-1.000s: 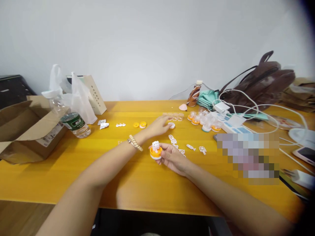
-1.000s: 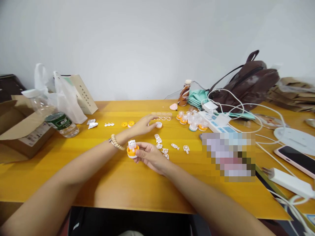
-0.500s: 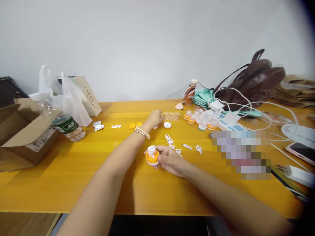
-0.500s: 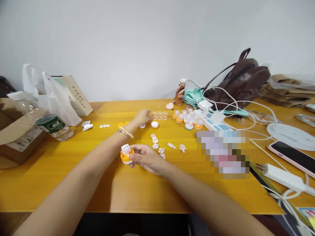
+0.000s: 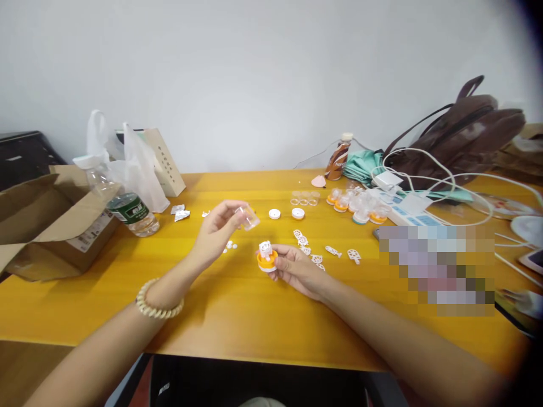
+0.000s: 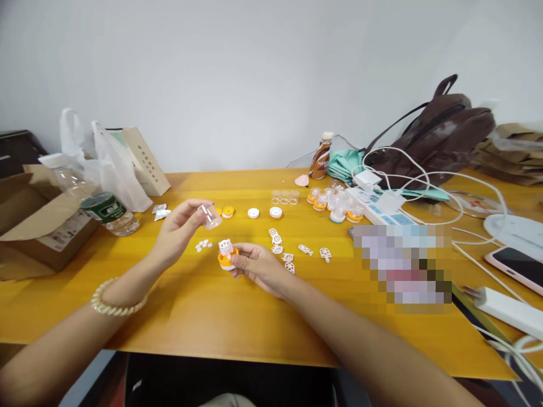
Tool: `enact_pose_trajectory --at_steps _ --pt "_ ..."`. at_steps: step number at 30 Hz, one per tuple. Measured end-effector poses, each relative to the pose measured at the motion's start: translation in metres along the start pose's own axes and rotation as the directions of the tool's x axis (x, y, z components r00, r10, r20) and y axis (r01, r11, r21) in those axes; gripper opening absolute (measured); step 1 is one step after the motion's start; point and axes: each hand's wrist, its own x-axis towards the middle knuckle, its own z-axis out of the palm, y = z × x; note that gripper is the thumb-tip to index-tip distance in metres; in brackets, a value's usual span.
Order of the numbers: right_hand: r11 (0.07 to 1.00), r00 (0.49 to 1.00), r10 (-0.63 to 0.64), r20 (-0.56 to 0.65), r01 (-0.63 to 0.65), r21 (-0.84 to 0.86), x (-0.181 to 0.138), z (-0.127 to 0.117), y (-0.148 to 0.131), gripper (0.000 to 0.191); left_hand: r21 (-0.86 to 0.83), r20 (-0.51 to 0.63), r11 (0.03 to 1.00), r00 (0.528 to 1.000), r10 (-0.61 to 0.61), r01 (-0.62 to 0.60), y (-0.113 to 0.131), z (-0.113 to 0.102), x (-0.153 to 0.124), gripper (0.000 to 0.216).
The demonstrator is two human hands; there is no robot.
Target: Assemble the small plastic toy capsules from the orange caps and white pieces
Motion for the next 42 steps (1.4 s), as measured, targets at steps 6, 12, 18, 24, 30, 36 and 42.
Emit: enact_pose_trajectory --at_steps 6,12,18,24,30,36,42 --pt "0.999 0.999 0.004 -0.049 -0.006 -0.043 0.001 -0.002 0.002 0.037 -0.032 -0.007 0.992 0.993 0.119 -0.119 -0.002 0.000 -0.028 0.024" --pt "0.996 0.999 0.006 -0.037 -0.009 -0.091 0.000 -0.003 0.003 0.036 0.007 0.059 0.995 0.994 0.095 -0.095 -0.012 0.005 -0.031 0.027" --pt "0.993 1.000 -0.003 -0.011 0.001 -0.121 -0.001 -0.001 0.002 0.033 0.113 0.175 0.987 0.980 0.091 -0.112 -0.017 0.007 -0.036 0.029" --pt "0.989 1.000 -0.008 -0.013 0.006 -0.145 -0.002 -0.002 0.002 0.033 0.186 0.189 0.973 0.977 0.101 -0.137 -0.014 0.008 -0.037 0.027" --pt "0.989 1.000 -0.006 -0.024 0.002 -0.147 -0.001 -0.004 0.003 0.033 0.199 0.215 0.967 0.970 0.115 -0.159 -0.012 0.008 -0.038 0.026" --pt "0.987 1.000 -0.012 -0.011 0.010 -0.163 -0.002 -0.002 0.001 0.032 0.147 0.210 0.983 0.975 0.076 -0.108 -0.013 0.009 -0.039 0.025" --pt "0.977 0.998 -0.031 -0.048 0.020 -0.213 -0.002 -0.003 0.002 0.031 0.124 0.210 0.990 0.977 0.041 -0.068 -0.012 0.011 -0.039 0.026"
